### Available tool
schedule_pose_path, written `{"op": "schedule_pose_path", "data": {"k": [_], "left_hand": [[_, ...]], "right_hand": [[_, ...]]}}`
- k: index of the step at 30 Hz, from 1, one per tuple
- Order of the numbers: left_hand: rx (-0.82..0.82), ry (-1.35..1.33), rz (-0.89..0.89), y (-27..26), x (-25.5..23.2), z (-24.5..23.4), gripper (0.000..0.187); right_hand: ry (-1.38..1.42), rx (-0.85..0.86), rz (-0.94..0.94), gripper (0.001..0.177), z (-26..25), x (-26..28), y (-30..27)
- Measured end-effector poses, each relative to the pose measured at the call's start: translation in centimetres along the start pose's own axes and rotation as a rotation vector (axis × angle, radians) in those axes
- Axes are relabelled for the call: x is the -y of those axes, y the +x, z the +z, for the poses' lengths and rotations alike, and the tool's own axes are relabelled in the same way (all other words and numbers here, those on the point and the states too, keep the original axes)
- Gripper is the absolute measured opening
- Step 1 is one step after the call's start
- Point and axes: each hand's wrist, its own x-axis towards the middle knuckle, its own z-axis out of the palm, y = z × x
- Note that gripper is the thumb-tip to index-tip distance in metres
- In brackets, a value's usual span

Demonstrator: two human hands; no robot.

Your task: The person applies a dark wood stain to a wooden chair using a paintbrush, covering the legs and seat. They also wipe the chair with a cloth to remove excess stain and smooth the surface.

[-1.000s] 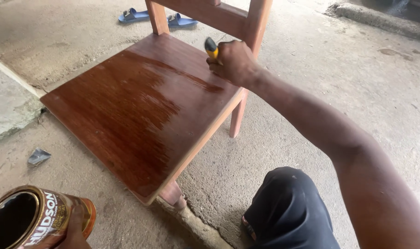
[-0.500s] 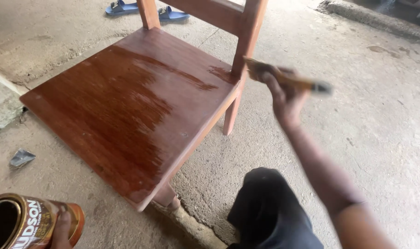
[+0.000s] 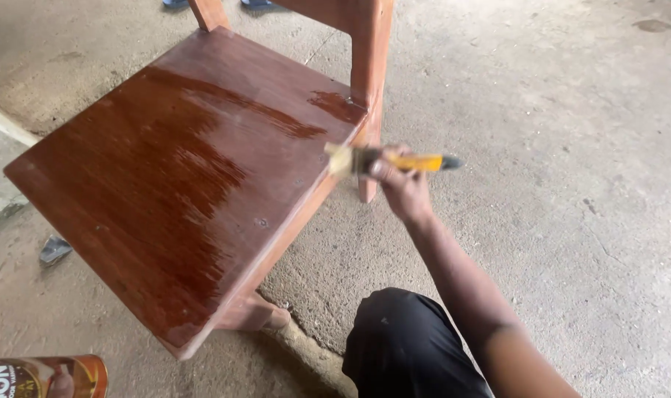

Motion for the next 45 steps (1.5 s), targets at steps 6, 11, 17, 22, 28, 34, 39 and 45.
{"op": "schedule_pose_path", "data": {"k": [6,11,17,22,28,34,39,45], "left_hand": [[-0.019,0.119,-0.086,-7.0,-8.7,2.1,0.047],[-0.028,0.166,-0.129,-10.9,-17.3,7.3,0.045],[-0.134,0.091,0.059,-12.9,-20.7,11.0,0.032],[-0.168,-0.030,0.180,-12.3,-18.9,9.9,0.032],[-0.108,-0.080,0.214,-12.5,-20.0,10.6,0.035],[-0.141,-0.156,0.172,-12.2,-19.9,10.1,0.036],[-0.127,-0.219,0.202,-11.8,-17.8,8.1,0.046],[-0.235,0.141,0.066,-13.8,-22.7,9.8,0.035]], "right_hand": [[0.140,-0.380,-0.180,0.032,-3.3,-1.5,3.2],[-0.415,-0.561,-0.426,0.027,-0.5,-1.9,0.7],[-0.479,-0.018,-0.328,0.021,4.6,1.9,-3.5],[-0.201,0.393,-0.013,0.023,2.4,2.8,-1.8],[-0.053,0.133,-0.050,0.024,-1.1,0.7,1.3],[-0.361,-0.251,-0.193,0.020,-2.7,1.4,-0.4],[-0.429,-0.489,0.240,0.027,-8.1,-6.3,-5.9],[-0.905,-0.188,0.759,0.032,-11.9,-15.0,-5.1]]}}
